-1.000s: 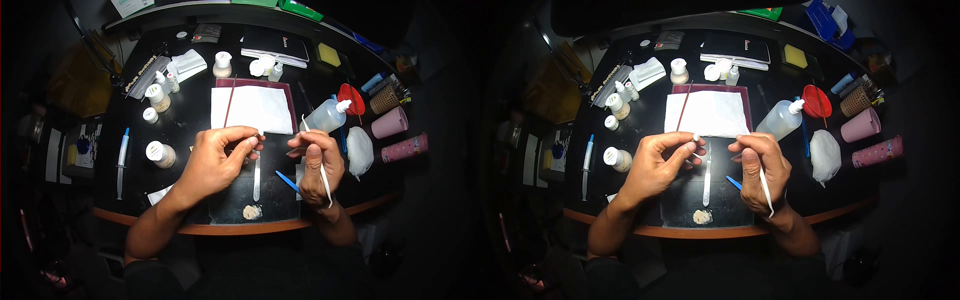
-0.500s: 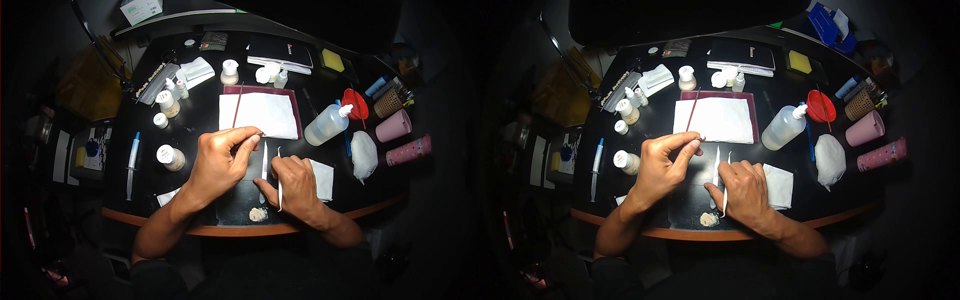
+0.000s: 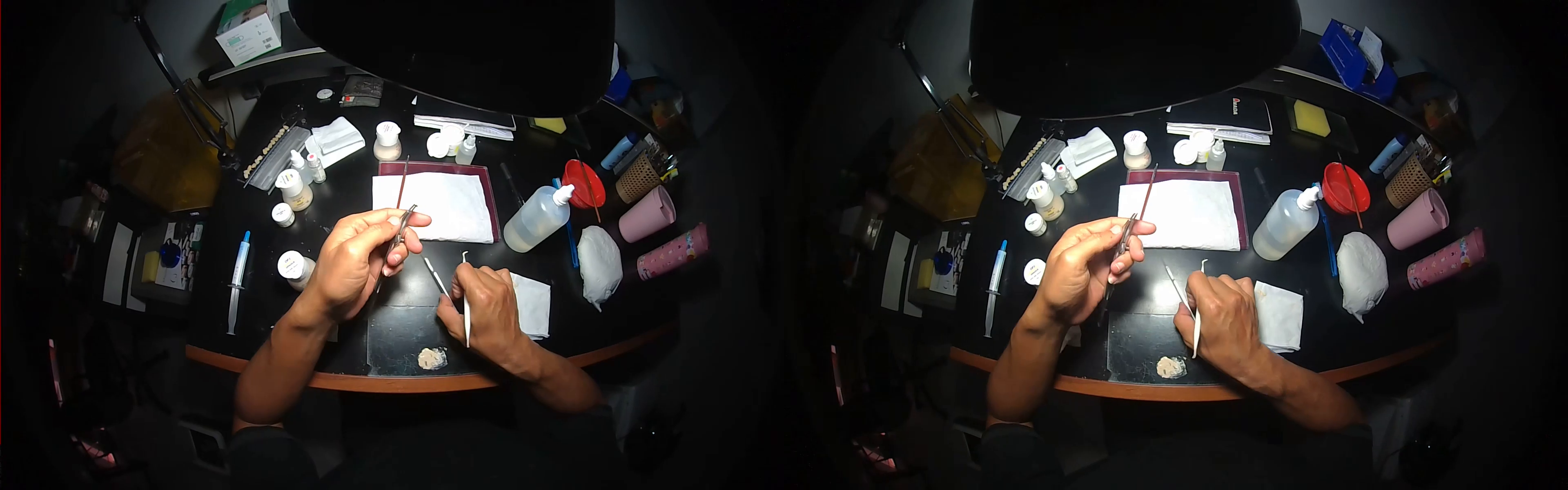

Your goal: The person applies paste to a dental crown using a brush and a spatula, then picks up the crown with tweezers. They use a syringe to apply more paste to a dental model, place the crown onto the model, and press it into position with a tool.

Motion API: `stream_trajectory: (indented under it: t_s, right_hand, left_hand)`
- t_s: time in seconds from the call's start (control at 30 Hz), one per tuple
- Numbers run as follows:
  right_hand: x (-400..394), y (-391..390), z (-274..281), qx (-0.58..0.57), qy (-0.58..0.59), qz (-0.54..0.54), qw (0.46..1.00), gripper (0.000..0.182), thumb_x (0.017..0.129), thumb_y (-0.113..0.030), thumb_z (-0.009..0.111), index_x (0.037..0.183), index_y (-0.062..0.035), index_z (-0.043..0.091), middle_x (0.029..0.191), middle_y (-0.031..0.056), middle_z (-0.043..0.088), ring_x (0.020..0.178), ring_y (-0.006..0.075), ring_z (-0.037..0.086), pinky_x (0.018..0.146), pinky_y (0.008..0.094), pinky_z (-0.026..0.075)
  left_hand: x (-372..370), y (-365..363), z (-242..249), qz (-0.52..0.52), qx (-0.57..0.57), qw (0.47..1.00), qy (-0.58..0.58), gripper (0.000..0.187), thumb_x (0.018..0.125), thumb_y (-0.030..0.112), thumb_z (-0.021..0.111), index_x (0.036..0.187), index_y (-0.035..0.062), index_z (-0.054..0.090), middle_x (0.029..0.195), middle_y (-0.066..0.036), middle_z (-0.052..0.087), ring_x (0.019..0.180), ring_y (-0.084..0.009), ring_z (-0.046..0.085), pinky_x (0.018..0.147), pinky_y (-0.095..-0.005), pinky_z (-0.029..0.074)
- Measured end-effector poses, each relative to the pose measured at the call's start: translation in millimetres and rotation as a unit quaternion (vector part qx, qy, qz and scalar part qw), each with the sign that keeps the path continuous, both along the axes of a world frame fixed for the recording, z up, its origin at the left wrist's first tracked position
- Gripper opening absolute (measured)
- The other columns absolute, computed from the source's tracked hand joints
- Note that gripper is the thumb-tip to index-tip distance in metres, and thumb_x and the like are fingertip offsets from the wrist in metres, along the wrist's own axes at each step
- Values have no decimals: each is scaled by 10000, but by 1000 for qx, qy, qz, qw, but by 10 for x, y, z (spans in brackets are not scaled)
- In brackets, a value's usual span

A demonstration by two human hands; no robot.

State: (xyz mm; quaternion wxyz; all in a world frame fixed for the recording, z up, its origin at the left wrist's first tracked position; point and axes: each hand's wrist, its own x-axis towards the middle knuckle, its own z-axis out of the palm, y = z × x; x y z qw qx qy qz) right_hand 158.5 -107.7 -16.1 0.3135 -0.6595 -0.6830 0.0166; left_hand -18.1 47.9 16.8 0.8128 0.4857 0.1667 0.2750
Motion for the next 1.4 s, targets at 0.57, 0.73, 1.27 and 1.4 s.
stream_trajectory:
  t_s: [0.57,0.73,1.27,1.4]
  right_hand:
    - [272,-51,142,99,521,160,832,344,958,47,750,948,-89,434,894,138,705,752,107,683,683,241,581]
    - [202,33,54,-55,618,201,758,330,998,-16,732,934,-118,424,890,107,697,728,70,572,645,226,480]
    - [229,96,-56,-89,650,193,729,399,979,-58,778,920,-142,392,894,72,670,730,63,556,627,229,468]
    - [114,109,-34,-101,663,204,713,397,981,-63,776,920,-142,391,885,66,671,719,62,549,631,236,472]
  left_hand:
    - [14,30,-99,-77,-194,967,-149,201,1168,215,394,1273,84,506,933,-49,512,783,-116,454,733,-284,416]
    - [79,-66,-121,-102,-220,951,-192,171,1170,216,377,1206,94,491,876,-8,438,769,-112,401,733,-289,388]
    - [122,-230,-104,-67,-208,946,-241,129,1165,208,408,1219,116,480,880,-4,420,788,-130,425,747,-300,397]
    - [172,-305,-84,-46,-204,954,-216,168,1178,211,355,1191,91,472,855,14,398,773,-107,389,729,-290,397]
